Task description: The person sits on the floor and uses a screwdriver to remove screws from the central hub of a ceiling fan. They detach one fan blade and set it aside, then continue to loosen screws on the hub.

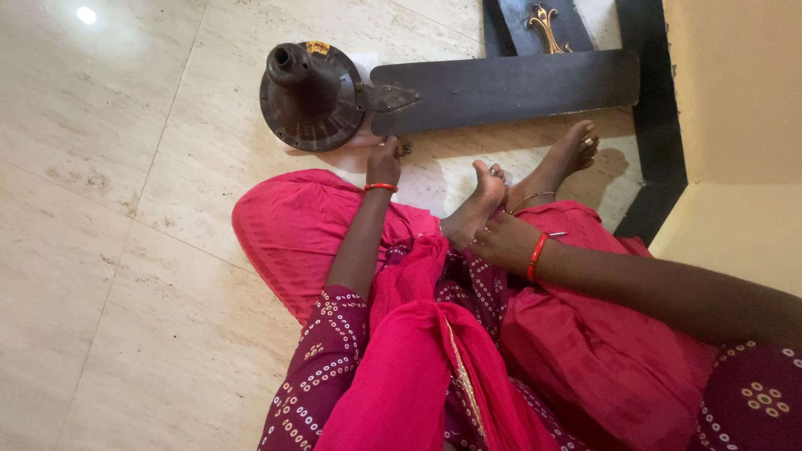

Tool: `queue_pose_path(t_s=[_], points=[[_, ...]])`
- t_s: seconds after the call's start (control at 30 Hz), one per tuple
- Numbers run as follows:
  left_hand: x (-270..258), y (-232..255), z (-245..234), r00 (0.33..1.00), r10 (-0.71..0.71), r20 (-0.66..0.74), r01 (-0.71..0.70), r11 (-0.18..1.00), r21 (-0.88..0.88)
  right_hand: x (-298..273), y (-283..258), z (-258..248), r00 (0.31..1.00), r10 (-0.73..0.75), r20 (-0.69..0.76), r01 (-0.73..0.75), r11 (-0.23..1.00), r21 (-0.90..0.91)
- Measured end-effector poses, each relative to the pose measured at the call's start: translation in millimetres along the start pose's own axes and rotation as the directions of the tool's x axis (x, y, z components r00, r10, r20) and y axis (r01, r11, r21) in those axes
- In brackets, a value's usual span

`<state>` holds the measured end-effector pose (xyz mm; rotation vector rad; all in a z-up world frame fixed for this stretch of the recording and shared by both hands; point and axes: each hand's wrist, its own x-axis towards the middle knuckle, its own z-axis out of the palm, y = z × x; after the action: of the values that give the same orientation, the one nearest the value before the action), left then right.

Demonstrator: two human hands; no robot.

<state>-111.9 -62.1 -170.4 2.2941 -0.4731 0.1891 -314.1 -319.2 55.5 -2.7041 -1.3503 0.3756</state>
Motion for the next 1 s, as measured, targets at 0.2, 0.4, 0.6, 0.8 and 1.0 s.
queue_pose_path(t_s=[0.2, 0.4, 0.6, 0.8, 1.0], points=[[-3.8, -6.3, 9.0, 1.0, -0.005, 0.004, 0.006, 0.998, -0.061, -0.2, 2.0, 13.5, 0.999, 0.034, 0.039, -0.034, 0.999, 0.002], [5.4, 14.8, -17.6, 0.999, -0.002, -0.051, 0.006, 0.998, 0.064, 7.1, 12.1, 27.5, 0.987, 0.083, 0.135, -0.079, 0.996, -0.037], [74.8, 58.2, -120.3, 0.999, 0.034, -0.041, -0.035, 0.999, -0.028, 33.1, 45.6, -9.0, 0.974, 0.221, 0.047, -0.226, 0.958, 0.179], [136.5, 50.0, -204.5, 0.862, 0.025, -0.506, -0.125, 0.979, -0.164, 109.6, 93.6, -100.6, 0.759, 0.645, -0.088, -0.463, 0.629, 0.625], [143.9, 13.3, -185.1, 0.742, -0.416, -0.525, 0.108, 0.848, -0.519, 207.8, 128.9, -108.2, 0.533, 0.801, -0.272, -0.285, 0.472, 0.834]])
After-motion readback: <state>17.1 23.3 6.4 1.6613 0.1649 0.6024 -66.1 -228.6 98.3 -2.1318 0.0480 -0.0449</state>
